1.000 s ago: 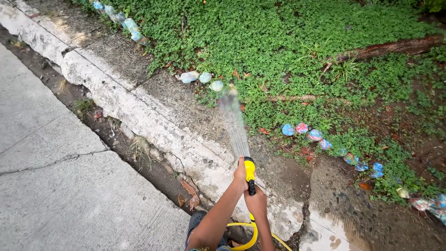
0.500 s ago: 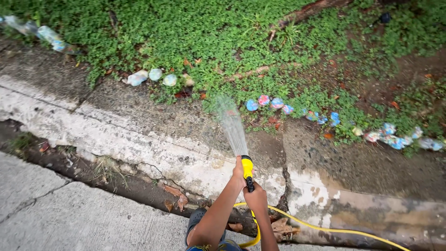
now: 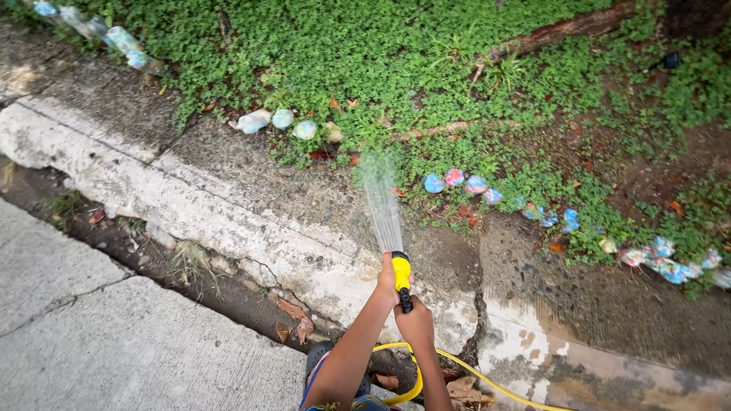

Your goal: Watering a garden area using a garden hose and spray nozzle.

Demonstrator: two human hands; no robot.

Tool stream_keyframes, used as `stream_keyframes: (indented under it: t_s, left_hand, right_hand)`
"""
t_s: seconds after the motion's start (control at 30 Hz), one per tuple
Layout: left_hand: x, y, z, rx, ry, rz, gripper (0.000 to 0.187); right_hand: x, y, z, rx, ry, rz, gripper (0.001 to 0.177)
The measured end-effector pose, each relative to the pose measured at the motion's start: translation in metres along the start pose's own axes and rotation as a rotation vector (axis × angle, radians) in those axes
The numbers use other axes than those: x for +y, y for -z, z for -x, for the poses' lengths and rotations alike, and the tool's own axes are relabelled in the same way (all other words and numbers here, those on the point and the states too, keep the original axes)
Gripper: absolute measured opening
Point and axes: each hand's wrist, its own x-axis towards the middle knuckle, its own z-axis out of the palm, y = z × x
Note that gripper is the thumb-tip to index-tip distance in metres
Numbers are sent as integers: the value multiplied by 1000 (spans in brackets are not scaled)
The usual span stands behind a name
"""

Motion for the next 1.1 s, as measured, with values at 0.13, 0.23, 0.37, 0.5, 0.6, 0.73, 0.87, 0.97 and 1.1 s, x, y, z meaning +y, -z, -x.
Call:
stream_keyframes:
  t_s: [0.13, 0.23, 0.37, 0.5, 0.6, 0.73, 0.87, 0.97, 1.1]
  left_hand:
    - [30, 8, 3, 70, -5, 63, 67]
    - [55, 15, 5, 33, -67, 92, 62]
    - [94, 26, 10, 92, -96, 130, 61]
    - [140, 38, 11, 126, -129, 169, 63]
    - [168, 52, 6, 113, -139, 243, 64]
    - [206, 58, 20, 123, -207, 215, 62]
    - [233, 65, 15, 105, -262, 254, 61]
    - [248, 68, 14, 69, -294, 231, 63]
    - [264, 64, 20, 22, -306, 185, 63]
  right_hand:
    - [-29, -7, -5, -68, -14, -30, 29]
    - [-45, -22, -16, -51, 54, 13, 29]
    - [-75, -41, -23, -58, 133, 40, 29]
    - [-117, -59, -32, -107, 137, 55, 30]
    - [-138, -76, -38, -142, 160, 32, 28]
    - [-169, -92, -44, -172, 189, 58, 29]
    - [-191, -105, -52, -149, 294, 4, 28]
    - [-209, -105, -51, -139, 313, 9, 28]
    - [-229, -102, -50, -164, 265, 1, 26]
